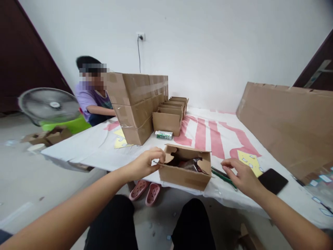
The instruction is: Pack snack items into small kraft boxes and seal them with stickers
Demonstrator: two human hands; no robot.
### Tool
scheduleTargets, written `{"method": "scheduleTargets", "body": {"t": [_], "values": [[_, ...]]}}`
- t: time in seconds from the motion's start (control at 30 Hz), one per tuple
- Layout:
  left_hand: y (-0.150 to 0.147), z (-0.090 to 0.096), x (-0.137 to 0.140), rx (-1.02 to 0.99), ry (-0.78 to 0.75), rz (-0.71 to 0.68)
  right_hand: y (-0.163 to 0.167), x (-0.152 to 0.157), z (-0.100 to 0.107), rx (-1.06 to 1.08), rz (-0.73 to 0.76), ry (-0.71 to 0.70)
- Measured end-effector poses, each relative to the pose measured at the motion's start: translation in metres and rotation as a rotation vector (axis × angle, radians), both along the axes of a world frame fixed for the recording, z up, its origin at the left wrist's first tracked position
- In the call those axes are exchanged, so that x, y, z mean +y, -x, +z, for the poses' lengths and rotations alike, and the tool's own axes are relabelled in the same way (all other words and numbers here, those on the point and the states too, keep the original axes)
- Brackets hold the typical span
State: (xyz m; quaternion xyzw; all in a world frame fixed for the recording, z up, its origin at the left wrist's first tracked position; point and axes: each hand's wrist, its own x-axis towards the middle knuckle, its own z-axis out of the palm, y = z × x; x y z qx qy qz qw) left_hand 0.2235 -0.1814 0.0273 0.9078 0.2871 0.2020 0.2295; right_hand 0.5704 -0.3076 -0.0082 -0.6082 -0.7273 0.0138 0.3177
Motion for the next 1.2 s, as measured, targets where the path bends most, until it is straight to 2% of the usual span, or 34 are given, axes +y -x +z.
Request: {"method": "scheduleTargets", "body": {"t": [0.07, 0.17, 0.23, 0.33, 0.43, 0.53, 0.67, 0.77, 0.87, 1.0, 1.1, 1.2], "values": [[0.001, 0.009, -0.008, 0.137, -0.112, -0.110, 0.013, 0.004, 0.015, 0.030, 0.112, -0.012], [-0.007, 0.017, -0.016, 0.303, -0.259, -0.224, 0.038, 0.015, 0.031, -0.020, 0.355, 0.043], [-0.013, 0.021, -0.019, 0.345, -0.271, -0.298, 0.053, 0.023, 0.036, -0.115, 0.490, 0.086], [-0.021, 0.026, -0.023, 0.333, -0.221, -0.345, 0.067, 0.032, 0.036, -0.276, 0.558, 0.083], [-0.023, 0.027, -0.026, 0.339, -0.239, -0.299, 0.064, 0.033, 0.034, -0.372, 0.496, 0.023], [-0.021, 0.019, -0.028, 0.368, -0.384, -0.205, 0.050, 0.030, 0.031, -0.442, 0.318, -0.046], [-0.020, -0.012, -0.029, 0.378, -0.534, -0.057, 0.029, 0.028, 0.027, -0.494, 0.161, -0.030], [-0.025, -0.036, -0.032, 0.410, -0.520, 0.105, 0.024, 0.032, 0.024, -0.510, 0.129, 0.024], [-0.030, -0.050, -0.033, 0.428, -0.458, 0.232, 0.029, 0.040, 0.024, -0.550, 0.077, 0.091], [-0.035, -0.053, -0.033, 0.436, -0.416, 0.254, 0.038, 0.056, 0.024, -0.567, 0.011, 0.189], [-0.037, -0.050, -0.035, 0.459, -0.450, 0.260, 0.042, 0.069, 0.025, -0.583, -0.020, 0.281], [-0.038, -0.044, -0.037, 0.571, -0.540, 0.227, 0.046, 0.077, 0.030, -0.626, -0.008, 0.321]]}}
